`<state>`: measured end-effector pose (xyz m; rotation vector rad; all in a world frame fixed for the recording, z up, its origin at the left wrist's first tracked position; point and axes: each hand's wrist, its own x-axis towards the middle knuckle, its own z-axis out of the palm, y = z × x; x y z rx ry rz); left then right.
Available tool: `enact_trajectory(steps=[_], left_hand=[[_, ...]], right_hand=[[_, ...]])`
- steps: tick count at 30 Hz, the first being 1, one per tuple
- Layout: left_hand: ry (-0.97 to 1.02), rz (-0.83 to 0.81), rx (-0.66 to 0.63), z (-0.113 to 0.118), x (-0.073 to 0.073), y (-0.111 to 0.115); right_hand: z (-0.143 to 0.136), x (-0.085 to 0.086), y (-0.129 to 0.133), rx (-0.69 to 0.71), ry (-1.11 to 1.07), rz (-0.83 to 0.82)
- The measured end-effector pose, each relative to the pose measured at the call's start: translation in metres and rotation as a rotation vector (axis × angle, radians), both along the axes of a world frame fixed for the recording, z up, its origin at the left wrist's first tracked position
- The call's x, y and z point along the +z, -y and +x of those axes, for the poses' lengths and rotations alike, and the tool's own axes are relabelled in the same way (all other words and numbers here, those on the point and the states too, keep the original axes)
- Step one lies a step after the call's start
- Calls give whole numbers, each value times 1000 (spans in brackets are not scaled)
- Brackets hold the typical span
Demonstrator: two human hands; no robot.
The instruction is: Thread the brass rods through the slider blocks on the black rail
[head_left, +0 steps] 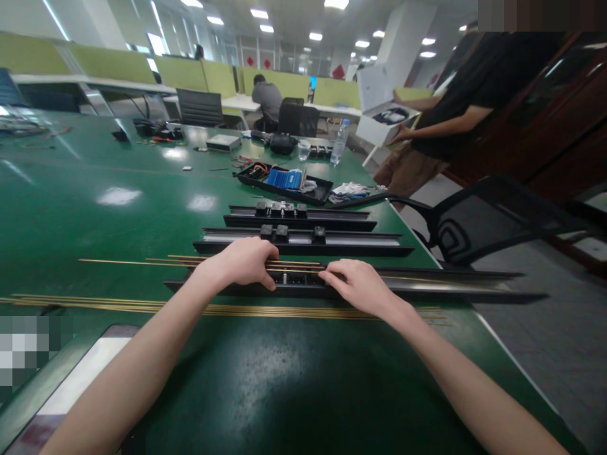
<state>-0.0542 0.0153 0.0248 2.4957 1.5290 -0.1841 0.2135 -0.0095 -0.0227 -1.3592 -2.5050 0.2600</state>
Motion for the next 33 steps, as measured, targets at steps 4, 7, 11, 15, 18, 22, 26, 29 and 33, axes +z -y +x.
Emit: enact_trajectory(steps=[4, 7, 11, 15, 18, 22, 26, 29, 33], left_hand=[[0, 2, 1, 0, -1, -1], [6, 4, -3, -1, -1, -1], [13, 5, -5, -1, -1, 0], [9, 4, -4, -1, 0, 0], [9, 10, -3, -1, -1, -1], [10, 7, -9, -1, -1, -1], [11, 3, 3, 0, -1, 0], [14, 8, 2, 0, -1, 1], [5, 12, 3, 0, 0, 1]], right_hand=[[1, 1, 0, 19, -17, 29], [2, 3, 0, 28, -14, 24], [6, 6, -2, 37, -13, -5], [11, 8, -4, 44, 7, -31], [14, 11, -4, 47, 15, -47], [16, 14, -5, 44, 24, -87], [21, 16, -7, 42, 33, -124], [27, 17, -10, 49, 27, -153], [37, 19, -13, 67, 40, -190]])
